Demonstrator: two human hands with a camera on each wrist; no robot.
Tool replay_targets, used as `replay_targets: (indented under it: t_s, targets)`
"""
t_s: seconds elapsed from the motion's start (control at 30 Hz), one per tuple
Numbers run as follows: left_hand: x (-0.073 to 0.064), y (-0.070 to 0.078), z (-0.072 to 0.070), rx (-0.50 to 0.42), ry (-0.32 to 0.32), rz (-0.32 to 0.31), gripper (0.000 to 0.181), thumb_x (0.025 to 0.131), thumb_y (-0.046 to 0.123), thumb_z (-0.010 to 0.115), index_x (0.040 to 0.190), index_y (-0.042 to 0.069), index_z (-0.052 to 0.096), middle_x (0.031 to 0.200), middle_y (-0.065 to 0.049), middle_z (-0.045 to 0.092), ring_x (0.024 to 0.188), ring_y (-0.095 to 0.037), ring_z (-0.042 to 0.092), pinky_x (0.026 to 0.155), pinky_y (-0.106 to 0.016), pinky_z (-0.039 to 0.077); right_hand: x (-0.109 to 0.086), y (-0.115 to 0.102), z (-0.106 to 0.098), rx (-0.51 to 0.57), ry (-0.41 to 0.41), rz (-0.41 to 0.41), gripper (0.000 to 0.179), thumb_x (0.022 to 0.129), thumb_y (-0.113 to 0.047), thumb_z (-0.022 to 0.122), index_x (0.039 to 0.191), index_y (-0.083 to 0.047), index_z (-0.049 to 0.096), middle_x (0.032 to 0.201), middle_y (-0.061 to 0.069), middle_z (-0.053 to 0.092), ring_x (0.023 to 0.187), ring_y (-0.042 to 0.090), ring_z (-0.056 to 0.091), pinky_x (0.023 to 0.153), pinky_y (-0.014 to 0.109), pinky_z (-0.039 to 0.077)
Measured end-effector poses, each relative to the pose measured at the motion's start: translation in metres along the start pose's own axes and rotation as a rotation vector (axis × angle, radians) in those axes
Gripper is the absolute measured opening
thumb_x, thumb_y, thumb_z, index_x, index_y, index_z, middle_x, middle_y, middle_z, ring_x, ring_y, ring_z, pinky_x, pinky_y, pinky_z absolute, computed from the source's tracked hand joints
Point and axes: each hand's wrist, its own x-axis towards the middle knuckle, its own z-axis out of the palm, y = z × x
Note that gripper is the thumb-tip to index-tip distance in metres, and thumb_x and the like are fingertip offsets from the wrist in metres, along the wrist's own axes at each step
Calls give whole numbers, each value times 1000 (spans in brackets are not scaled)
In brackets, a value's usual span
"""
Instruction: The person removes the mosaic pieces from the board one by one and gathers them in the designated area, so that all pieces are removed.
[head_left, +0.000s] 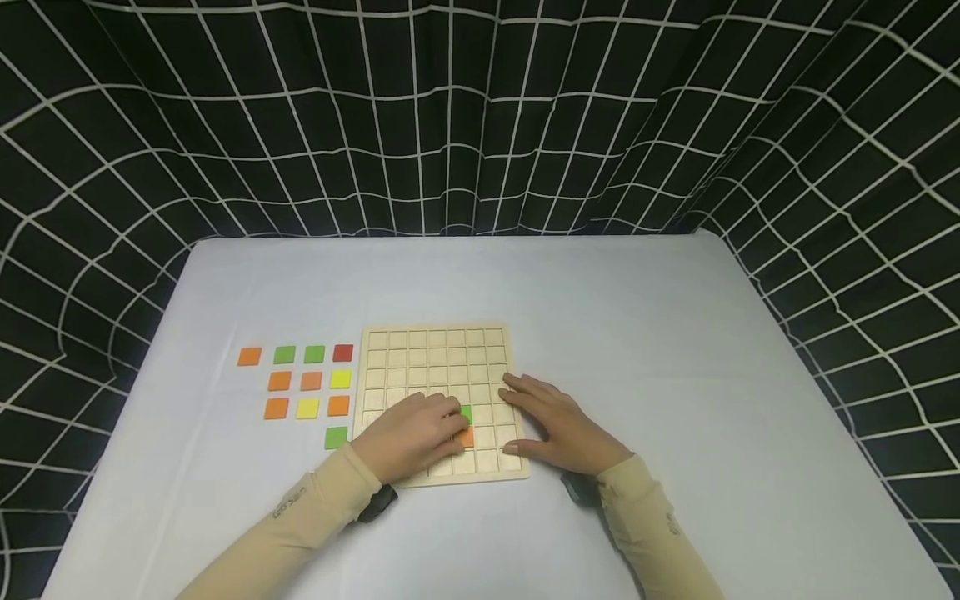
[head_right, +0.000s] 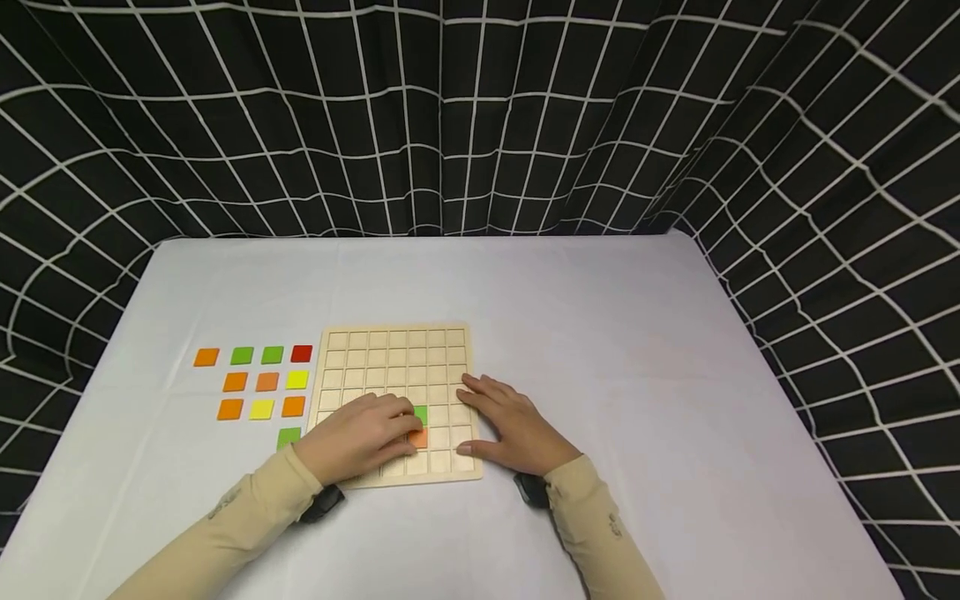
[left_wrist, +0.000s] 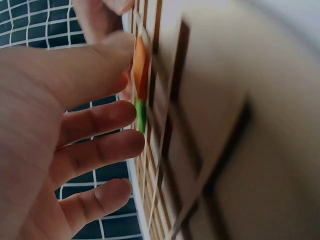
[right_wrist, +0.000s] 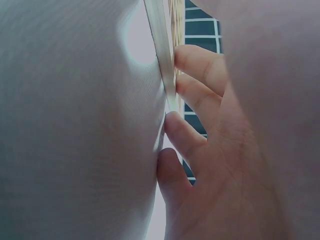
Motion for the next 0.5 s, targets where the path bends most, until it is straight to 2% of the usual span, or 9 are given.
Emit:
replay_targets:
  t_s: [0.1,0.23,0.5]
  targets:
    - [4,4,5,9,13,24,12,91,29,65,96,18,66,88,7,54,73,-8,50,64,-24,44,1,0,0,-13,6,-5,75,85,-55,63,147,-20,39,157,-7,24,144,25,23,111,55,28]
    - [7,5,7,11,37,24,9,93,26,63,97,19,67,83,6,51,69,-8,47,62,-23,44,2,0,-1,-23,9,-4,75,85,-55,64,147,-20,39,157,-7,24,144,24,23,111,55,27]
    - [5,5,8,18,22,9,6,94,27,62,94,22,67,78,7,46,63,-7,40,57,-20,36,1,0,2,-12,1,9,75,85,-54,65,146,-19,40,157,-6,25,144,25,23,111,55,27]
